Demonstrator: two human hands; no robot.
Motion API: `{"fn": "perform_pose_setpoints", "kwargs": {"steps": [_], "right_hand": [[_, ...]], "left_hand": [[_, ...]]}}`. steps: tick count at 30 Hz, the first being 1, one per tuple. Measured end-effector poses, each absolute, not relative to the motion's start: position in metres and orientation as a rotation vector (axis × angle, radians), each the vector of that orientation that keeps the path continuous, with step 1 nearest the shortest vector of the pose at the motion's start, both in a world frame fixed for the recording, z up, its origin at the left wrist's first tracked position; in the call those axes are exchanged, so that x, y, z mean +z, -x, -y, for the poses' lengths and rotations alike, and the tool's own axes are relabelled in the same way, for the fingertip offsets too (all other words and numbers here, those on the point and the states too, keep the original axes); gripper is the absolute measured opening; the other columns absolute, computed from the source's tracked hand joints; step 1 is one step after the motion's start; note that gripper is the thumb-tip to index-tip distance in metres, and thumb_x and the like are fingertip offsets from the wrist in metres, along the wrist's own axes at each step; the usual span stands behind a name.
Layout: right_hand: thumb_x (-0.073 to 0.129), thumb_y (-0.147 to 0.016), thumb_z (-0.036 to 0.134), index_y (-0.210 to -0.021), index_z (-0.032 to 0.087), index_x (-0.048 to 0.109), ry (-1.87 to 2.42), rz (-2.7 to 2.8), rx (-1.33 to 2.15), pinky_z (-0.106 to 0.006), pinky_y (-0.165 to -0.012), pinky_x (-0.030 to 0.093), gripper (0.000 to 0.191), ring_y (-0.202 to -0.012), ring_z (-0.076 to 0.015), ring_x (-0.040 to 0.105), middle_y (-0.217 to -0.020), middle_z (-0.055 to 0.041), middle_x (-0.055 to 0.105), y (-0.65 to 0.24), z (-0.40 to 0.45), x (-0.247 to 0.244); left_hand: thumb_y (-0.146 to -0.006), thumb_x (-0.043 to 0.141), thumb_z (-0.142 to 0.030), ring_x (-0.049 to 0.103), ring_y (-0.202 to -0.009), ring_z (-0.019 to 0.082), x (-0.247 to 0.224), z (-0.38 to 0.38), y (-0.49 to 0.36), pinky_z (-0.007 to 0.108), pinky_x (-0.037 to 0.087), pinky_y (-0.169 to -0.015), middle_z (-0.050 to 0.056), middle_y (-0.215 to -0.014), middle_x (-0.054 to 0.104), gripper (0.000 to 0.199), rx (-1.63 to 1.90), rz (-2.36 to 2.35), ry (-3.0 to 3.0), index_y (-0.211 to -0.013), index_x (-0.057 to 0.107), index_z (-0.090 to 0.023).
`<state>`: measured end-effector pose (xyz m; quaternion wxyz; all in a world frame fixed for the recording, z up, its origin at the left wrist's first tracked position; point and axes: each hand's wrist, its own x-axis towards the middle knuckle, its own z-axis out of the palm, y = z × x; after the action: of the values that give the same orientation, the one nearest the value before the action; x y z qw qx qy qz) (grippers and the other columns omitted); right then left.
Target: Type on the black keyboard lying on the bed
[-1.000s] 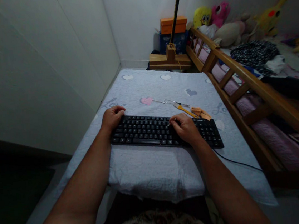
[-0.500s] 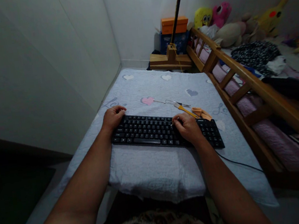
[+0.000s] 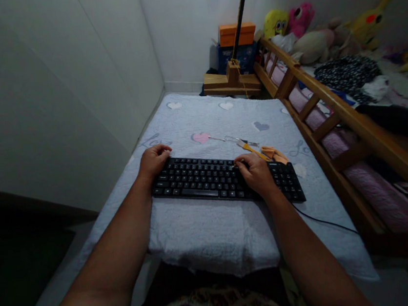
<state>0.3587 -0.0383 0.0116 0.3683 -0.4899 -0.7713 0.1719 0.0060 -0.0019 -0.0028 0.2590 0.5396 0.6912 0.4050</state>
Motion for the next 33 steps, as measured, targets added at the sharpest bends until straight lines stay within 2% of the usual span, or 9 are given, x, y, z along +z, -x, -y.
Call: {"fn": "perform_pose_setpoints", "kwargs": {"steps": [10,24,33], "right_hand": [[0.058,-0.093,0.020,-0.086,0.024,0.073,1.261,1.970,0.422,-0.043,-0.092,0.051,0.017,-0.094,-0.0274,0.066,-0.089,-0.0074,0.077,-0.3571,0.0372,0.0116],[0.058,-0.091,0.019,-0.081,0.024,0.069,1.271,2.010,0.442,-0.039,-0.085,0.050,0.016,-0.086,-0.0248,0.064,-0.082,-0.0054,0.073,-0.3560,0.0414,0.0168],[0.057,-0.093,0.021,-0.085,0.024,0.072,1.280,1.987,0.439,-0.041,-0.089,0.050,0.017,-0.091,-0.0265,0.066,-0.087,-0.0067,0.075,-0.3578,0.0382,0.0118]], "left_hand": [[-0.067,0.063,-0.040,0.056,-0.071,0.020,-0.0018,0.0020,-0.0071,0.033,0.042,-0.069,0.001,-0.071,0.066,0.030,1.099,-1.880,-1.452,-0.085,0.076,-0.019],[-0.070,0.064,-0.039,0.057,-0.071,0.020,-0.0046,0.0010,-0.0049,0.032,0.044,-0.070,0.002,-0.073,0.067,0.029,1.112,-1.874,-1.484,-0.086,0.077,-0.019],[-0.069,0.063,-0.038,0.055,-0.069,0.020,-0.0079,0.0001,-0.0042,0.032,0.042,-0.067,0.002,-0.071,0.065,0.031,1.110,-1.865,-1.472,-0.088,0.077,-0.019]]}}
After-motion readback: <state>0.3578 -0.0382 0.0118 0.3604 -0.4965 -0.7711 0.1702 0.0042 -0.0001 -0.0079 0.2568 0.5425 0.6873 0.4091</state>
